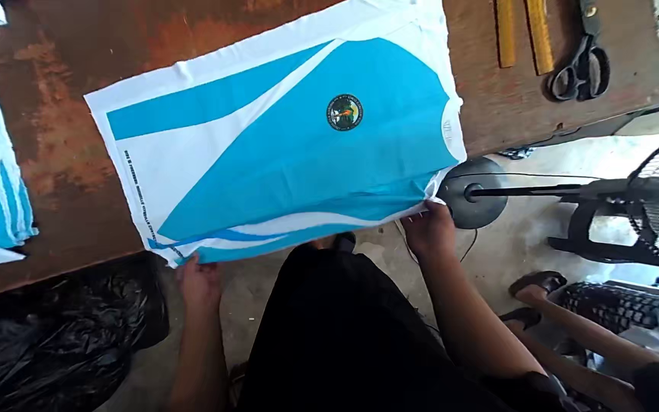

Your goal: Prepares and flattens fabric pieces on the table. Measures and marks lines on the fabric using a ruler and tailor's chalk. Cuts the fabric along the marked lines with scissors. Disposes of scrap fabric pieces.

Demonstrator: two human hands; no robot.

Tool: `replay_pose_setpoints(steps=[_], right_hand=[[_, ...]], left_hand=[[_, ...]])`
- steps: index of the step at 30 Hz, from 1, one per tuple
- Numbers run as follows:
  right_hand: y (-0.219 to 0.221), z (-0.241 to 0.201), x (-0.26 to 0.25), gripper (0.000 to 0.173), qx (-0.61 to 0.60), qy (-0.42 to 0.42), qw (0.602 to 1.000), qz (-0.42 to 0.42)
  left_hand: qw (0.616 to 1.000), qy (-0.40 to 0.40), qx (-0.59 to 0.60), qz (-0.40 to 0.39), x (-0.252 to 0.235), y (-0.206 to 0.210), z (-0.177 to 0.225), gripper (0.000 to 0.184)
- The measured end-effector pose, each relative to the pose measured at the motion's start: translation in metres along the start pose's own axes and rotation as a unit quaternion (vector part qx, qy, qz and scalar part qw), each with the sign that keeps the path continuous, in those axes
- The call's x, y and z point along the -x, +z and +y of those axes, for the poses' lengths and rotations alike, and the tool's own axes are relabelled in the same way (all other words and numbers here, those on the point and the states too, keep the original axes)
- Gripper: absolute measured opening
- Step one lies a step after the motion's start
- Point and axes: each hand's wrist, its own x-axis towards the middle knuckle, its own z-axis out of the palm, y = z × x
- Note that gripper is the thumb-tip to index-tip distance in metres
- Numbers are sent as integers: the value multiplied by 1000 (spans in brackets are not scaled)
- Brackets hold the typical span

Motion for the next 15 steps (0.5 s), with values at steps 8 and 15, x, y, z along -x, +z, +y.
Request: replay_pose_setpoints(steps=[8, 15], right_hand=[[31, -87, 14, 26, 226, -218, 937, -154], [122, -116, -46, 69, 306, -213, 909, -188]], left_hand=[[955, 290, -55, -15, 7, -13, 86, 64], [909, 263, -253, -201, -60, 7, 149, 41]])
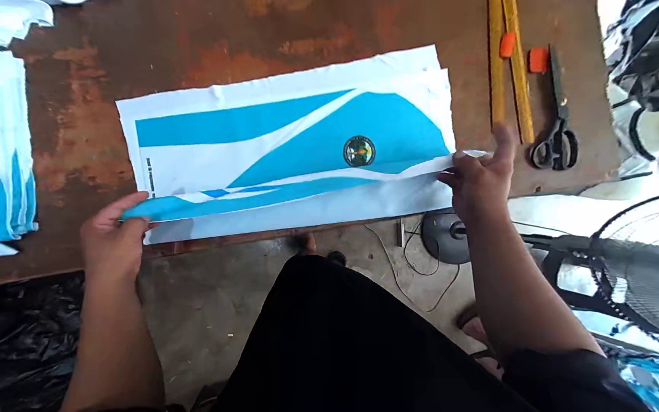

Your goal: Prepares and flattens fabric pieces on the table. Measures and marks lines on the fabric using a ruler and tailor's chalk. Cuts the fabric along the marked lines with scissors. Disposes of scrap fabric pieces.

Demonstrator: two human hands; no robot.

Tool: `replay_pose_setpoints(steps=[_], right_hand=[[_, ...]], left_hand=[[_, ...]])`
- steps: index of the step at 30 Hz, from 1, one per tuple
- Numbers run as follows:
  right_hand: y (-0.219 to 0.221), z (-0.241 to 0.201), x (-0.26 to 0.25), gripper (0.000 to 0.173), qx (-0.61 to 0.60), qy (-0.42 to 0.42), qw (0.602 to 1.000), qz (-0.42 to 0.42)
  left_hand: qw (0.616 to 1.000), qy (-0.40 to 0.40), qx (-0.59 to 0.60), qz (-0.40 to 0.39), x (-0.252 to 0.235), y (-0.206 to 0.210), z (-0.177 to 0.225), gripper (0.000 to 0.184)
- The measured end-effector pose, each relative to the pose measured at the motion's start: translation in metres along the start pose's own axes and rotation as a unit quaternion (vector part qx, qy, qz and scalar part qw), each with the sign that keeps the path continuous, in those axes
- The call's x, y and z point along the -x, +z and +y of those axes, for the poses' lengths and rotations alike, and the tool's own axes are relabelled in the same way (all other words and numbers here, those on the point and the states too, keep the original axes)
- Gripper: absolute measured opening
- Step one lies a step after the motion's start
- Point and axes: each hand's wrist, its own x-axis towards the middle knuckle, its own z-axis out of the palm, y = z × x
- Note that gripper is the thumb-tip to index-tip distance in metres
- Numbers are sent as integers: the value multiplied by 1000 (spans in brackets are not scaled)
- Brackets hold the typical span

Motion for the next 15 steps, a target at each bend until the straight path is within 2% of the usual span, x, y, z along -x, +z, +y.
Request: replay_pose_setpoints(steps=[2, 4, 6, 8, 10, 15], right_hand=[[2, -1, -24, 35, 90, 18, 995, -31], [4, -7, -46, 32, 245, 12, 967, -69], [9, -14, -60, 30, 401, -7, 911, -95], [18, -23, -72, 26, 500, -47, 859, -102], [22, -24, -85, 27, 535, -90, 835, -93], [25, -16, -122, 33, 514, -122, 847, -58]], left_hand=[[995, 3, -75, -64, -21, -6, 11, 45], [987, 1, -142, -79, -42, -6, 19, 41], [975, -9, -213, -67, -59, -5, 19, 30], [965, 6, -259, -51, -75, -5, 17, 28], [961, 26, -272, -38, -86, -4, 18, 29], [969, 63, -237, -5, -110, -5, -1, 31]])
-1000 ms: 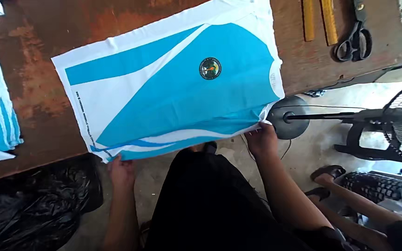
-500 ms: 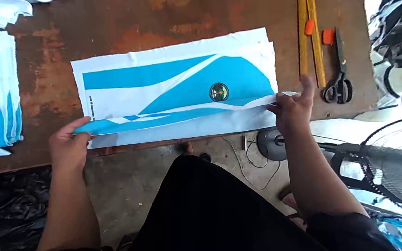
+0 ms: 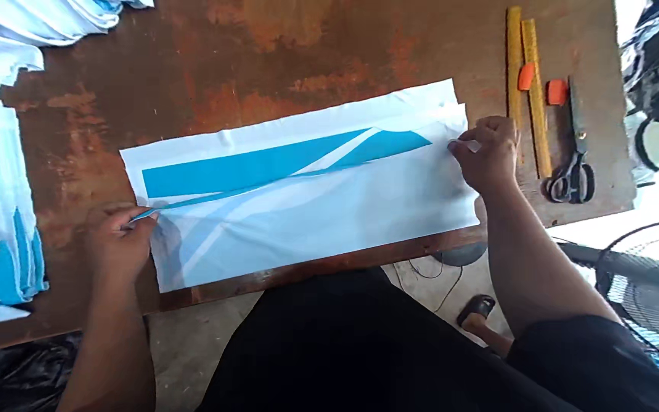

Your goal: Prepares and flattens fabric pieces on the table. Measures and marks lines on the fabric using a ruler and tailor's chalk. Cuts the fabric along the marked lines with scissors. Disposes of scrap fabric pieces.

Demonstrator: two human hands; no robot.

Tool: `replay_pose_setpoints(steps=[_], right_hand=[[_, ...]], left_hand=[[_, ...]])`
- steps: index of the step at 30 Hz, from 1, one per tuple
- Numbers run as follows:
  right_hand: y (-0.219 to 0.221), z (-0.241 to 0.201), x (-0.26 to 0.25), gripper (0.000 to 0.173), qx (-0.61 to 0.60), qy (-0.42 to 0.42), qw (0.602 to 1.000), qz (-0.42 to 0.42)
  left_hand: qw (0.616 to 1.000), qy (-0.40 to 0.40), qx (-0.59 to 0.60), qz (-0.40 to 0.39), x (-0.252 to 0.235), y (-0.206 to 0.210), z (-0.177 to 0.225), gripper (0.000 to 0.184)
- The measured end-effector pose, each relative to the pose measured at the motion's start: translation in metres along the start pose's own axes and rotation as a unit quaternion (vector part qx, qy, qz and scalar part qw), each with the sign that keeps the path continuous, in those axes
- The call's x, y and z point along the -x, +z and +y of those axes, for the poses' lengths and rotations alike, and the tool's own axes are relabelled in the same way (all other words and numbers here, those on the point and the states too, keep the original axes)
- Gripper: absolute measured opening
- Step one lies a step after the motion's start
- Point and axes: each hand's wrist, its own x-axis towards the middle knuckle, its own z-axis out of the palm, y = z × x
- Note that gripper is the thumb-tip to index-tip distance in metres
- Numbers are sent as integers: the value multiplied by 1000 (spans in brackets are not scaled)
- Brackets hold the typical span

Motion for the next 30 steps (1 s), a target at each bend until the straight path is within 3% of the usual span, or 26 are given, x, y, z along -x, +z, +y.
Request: replay_pose_setpoints(steps=[5, 9, 30], right_hand=[[8, 3, -27, 33, -12, 13, 1000, 7], [15, 5, -42, 32, -6, 16, 1000, 14], [26, 17, -62, 33, -27, 24, 997, 61]], left_hand=[[996, -37, 61, 53, -9, 17, -2, 37], [995, -23, 55, 83, -16, 28, -6, 35], [987, -97, 26, 124, -40, 39, 7, 42]])
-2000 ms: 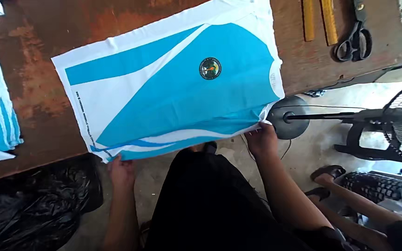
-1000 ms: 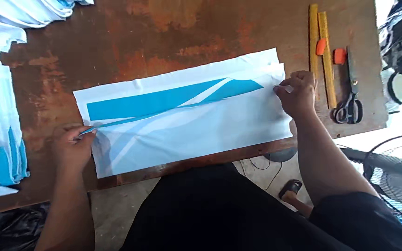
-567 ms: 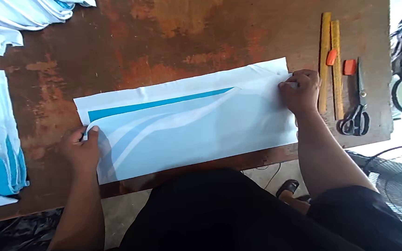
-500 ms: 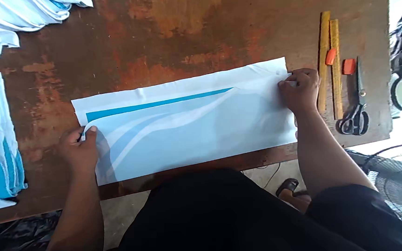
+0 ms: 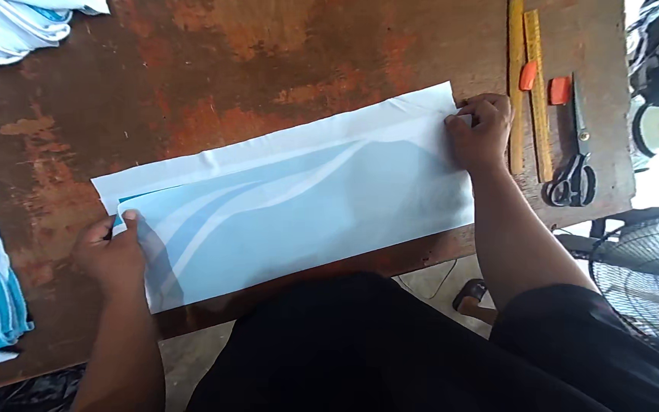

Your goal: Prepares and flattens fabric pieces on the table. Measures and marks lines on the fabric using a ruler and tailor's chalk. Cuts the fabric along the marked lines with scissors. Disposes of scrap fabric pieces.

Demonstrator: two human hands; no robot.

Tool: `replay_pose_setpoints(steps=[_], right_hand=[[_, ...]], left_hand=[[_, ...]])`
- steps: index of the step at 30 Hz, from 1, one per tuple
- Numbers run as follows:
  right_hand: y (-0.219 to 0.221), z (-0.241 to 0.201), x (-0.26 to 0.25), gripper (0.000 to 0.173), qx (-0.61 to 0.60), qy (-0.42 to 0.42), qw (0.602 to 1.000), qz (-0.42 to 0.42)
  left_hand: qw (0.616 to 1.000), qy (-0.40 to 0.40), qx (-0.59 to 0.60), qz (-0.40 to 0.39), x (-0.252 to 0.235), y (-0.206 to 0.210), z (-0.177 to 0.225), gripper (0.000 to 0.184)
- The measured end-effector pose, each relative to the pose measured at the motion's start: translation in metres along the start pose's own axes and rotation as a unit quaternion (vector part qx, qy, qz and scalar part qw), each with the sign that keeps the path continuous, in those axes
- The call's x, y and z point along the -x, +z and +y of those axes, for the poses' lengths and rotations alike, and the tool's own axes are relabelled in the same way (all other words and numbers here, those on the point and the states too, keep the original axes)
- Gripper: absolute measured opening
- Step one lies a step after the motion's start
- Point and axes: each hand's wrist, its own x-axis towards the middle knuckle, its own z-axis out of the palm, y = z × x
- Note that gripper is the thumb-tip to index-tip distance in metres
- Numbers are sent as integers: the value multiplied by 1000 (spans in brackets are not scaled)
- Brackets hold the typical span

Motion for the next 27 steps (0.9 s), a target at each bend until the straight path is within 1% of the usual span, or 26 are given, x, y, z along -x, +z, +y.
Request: replay_pose_setpoints(steps=[2, 3, 5, 6, 7, 8, 11, 15, 17, 19, 23, 27], right_hand=[[0, 2, 1, 32, -6, -10, 1000, 0], [-1, 3, 1, 31, -9, -15, 1000, -2], [-5, 2, 3, 29, -15, -26, 1000, -8], [-7, 2, 3, 30, -13, -31, 999, -14], [-8, 2, 4, 31, -11, -34, 999, -19], [-8, 1, 4, 31, -10, -35, 999, -22], [-9, 1, 3, 33, -5, -30, 999, -30], [-7, 9, 4, 38, -22, -54, 998, -37], [-8, -6, 10, 39, -35, -36, 997, -54], [-8, -19, 16, 42, -54, 8, 996, -71], [-4, -26, 18, 48, -49, 72, 994, -73], [-4, -23, 15, 48, -43, 92, 992, -79]], left_hand=[[998, 46, -32, 3, 3, -1, -1, 41], [995, 84, -48, -3, 4, -3, -4, 40], [985, 155, -72, -39, 10, -7, -2, 31], [980, 176, -75, -52, 11, -8, -1, 27], [980, 178, -71, -58, 13, -7, -1, 25], [983, 163, -66, -59, 13, -6, 0, 25], [993, 82, -63, -50, 5, -5, -1, 30], [996, 0, -65, -57, -3, -7, 6, 31], [997, -12, -58, -49, -7, -7, 7, 30], [997, -22, -54, -40, -10, -6, 6, 27], [997, -41, -58, -27, -14, -4, 4, 25], [997, -53, -54, -25, -17, -1, 4, 25]])
